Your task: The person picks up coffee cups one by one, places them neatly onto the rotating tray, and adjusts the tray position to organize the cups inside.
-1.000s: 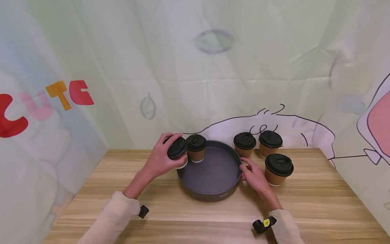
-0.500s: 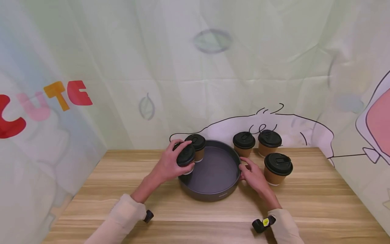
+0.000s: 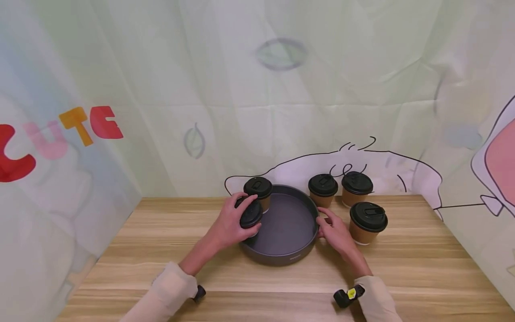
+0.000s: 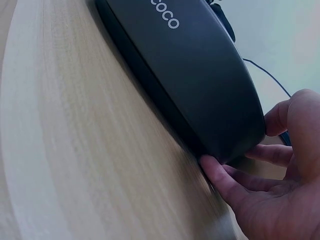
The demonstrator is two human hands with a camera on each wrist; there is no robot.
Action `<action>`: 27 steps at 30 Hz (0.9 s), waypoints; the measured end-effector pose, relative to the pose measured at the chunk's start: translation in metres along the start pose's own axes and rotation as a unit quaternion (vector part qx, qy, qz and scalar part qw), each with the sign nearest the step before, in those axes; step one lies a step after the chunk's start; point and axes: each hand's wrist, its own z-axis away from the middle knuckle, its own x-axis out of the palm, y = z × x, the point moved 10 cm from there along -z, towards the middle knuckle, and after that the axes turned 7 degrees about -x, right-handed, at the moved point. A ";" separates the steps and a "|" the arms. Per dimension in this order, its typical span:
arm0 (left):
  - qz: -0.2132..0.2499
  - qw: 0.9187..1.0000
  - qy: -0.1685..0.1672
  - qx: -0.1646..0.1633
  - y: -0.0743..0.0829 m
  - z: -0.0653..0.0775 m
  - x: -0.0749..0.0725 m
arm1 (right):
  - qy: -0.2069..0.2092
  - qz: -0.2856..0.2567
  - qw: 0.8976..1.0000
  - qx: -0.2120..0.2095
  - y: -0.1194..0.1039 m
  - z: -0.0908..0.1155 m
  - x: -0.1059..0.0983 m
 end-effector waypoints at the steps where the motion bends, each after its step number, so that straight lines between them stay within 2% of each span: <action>1: -0.004 1.000 0.000 -0.002 0.000 0.001 0.001 | 0.000 -0.001 1.000 0.000 0.000 0.000 0.000; 6: -0.012 1.000 -0.002 -0.011 0.000 0.002 0.002 | 0.000 -0.004 1.000 0.000 0.000 0.000 0.000; 21: -0.005 0.998 -0.050 -0.035 -0.006 0.005 0.006 | 0.004 -0.011 1.000 -0.010 -0.003 0.003 0.003; 27: 0.009 0.998 -0.045 -0.053 -0.010 0.006 0.001 | -0.006 -0.018 1.000 -0.005 -0.003 0.004 0.005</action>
